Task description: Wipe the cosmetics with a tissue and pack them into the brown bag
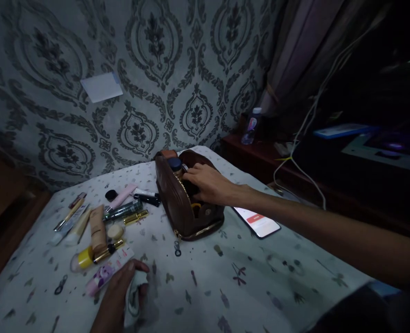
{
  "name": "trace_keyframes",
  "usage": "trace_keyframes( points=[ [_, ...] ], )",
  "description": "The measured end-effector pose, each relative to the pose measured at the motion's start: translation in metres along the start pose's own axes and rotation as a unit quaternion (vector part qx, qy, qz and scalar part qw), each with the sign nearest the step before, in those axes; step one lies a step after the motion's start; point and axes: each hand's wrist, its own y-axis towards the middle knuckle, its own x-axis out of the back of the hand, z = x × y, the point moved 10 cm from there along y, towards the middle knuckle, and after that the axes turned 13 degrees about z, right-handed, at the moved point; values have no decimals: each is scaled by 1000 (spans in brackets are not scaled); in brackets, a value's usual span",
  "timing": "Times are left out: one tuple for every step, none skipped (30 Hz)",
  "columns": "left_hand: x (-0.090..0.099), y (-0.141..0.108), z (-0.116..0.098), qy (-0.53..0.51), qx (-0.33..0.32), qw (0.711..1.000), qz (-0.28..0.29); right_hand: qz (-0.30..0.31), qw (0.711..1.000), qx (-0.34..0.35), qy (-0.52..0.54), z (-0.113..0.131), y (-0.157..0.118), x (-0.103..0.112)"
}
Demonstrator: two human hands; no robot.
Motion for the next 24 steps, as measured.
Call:
trace_keyframes(
  points=[
    [-1,0,1,-7,2,1000,6,18,999,-11,-27,-1,2,-3],
    [-2,1,1,-12,2,1000,11,34,998,-24,-50,-2,4,-6],
    [-3,1,1,-12,1,1000,14,50,996,-34,-68,-4,5,-8],
    [-3,1,1,-10,1,1000,14,64,994,-40,-81,-4,6,-11],
    [-3,0,2,-8,4,1000,13,75,992,-41,-90,-4,6,-13],
    [-3,0,3,-5,8,1000,12,85,991,-39,-95,-4,7,-14],
    [-3,0,4,-3,13,1000,12,93,990,-37,-98,-3,7,-15],
    [-4,0,4,0,17,1000,16,101,989,-37,-99,-3,8,-17],
    [-5,0,5,1,18,1000,21,108,988,-37,-100,-4,8,-18],
    [-6,1,5,2,16,1000,26,113,988,-36,-100,-4,9,-18],
    [-6,1,4,2,12,999,31,117,988,-34,-100,-4,9,-18],
    [-7,1,3,1,7,999,34,118,988,-32,-98,-5,9,-18],
    [-6,1,2,-1,4,999,33,117,988,-29,-94,-6,9,-16],
    [-5,1,2,-2,3,1000,29,112,989,-25,-88,-6,8,-12],
    [-4,1,2,-1,5,1000,24,100,992,-22,-78,-8,7,-7],
    [-3,0,2,0,9,1000,20,82,994,-18,-66,-9,5,-1],
    [-3,-1,2,-3,12,1000,17,58,997,-15,-52,-11,3,7],
    [-3,-1,2,-8,12,1000,18,33,999,-9,-38,-13,0,14],
    [-4,-1,3,-17,10,1000,21,10,1000,0,-25,-14,-4,20],
    [-5,-1,3,-27,4,999,26,-5,1000,15,-15,-14,-8,24],
    [-5,0,4,-38,-2,999,31,-13,999,37,-9,-12,-11,24],
    [-5,1,5,-46,-6,998,35,-14,998,63,-8,-9,-15,23],
    [-5,2,7,-53,-6,998,39,-10,996,88,-12,-6,-18,20],
    [-5,4,10,-58,-4,997,42,-5,994,107,-21,-3,-20,15]
  ],
)
